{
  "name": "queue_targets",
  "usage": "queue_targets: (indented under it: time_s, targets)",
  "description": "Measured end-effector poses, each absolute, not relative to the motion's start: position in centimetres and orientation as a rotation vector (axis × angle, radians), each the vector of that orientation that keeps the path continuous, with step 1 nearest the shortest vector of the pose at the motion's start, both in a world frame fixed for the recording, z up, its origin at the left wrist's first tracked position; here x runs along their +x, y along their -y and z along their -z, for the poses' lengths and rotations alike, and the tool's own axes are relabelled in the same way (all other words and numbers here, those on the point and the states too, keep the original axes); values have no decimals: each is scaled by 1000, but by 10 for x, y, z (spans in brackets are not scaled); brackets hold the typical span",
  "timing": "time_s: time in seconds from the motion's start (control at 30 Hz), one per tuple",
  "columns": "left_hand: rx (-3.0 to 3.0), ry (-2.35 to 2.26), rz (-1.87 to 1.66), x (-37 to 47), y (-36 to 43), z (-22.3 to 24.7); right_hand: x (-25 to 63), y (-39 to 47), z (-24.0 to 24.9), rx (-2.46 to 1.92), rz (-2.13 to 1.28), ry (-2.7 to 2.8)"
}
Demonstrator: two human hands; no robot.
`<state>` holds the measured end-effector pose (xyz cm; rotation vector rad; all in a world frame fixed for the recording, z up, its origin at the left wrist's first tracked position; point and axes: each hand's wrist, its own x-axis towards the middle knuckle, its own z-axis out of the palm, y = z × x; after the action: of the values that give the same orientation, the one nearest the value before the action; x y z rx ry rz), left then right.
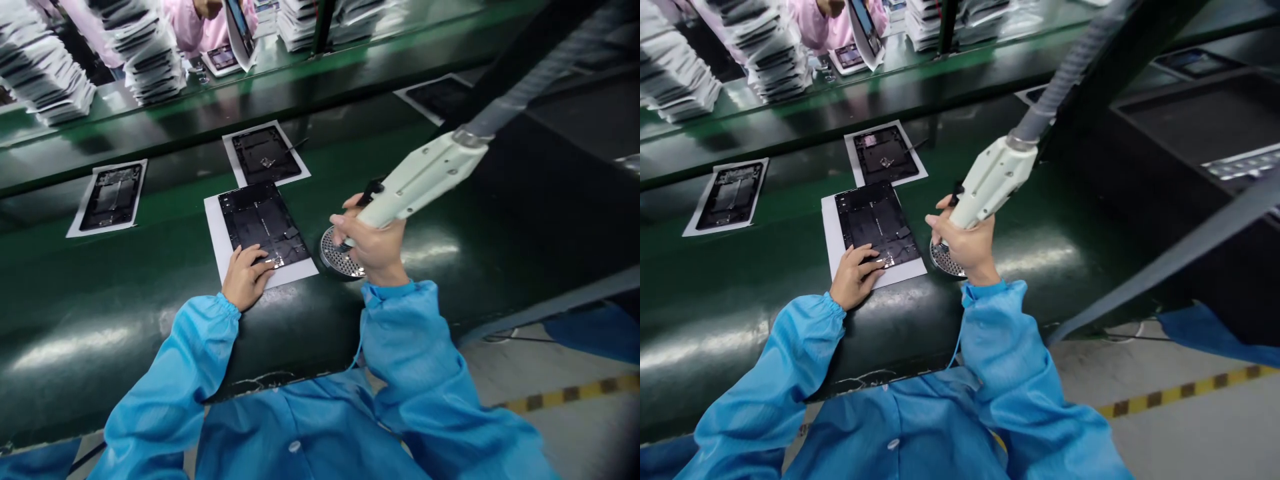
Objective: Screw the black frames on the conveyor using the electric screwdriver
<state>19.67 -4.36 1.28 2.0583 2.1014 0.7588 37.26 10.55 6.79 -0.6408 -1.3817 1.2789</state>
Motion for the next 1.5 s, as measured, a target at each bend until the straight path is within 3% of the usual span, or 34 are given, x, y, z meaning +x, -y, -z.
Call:
queue_targets:
  time_s: [1.17,1.5]
  targets:
    - [2135,-2118,-849,186,44,-12,358,-109,-62,-787,-1318,1420]
    - [1993,-2455,-702,199,38,-12,357,-102,-66,-641,-1251,1355]
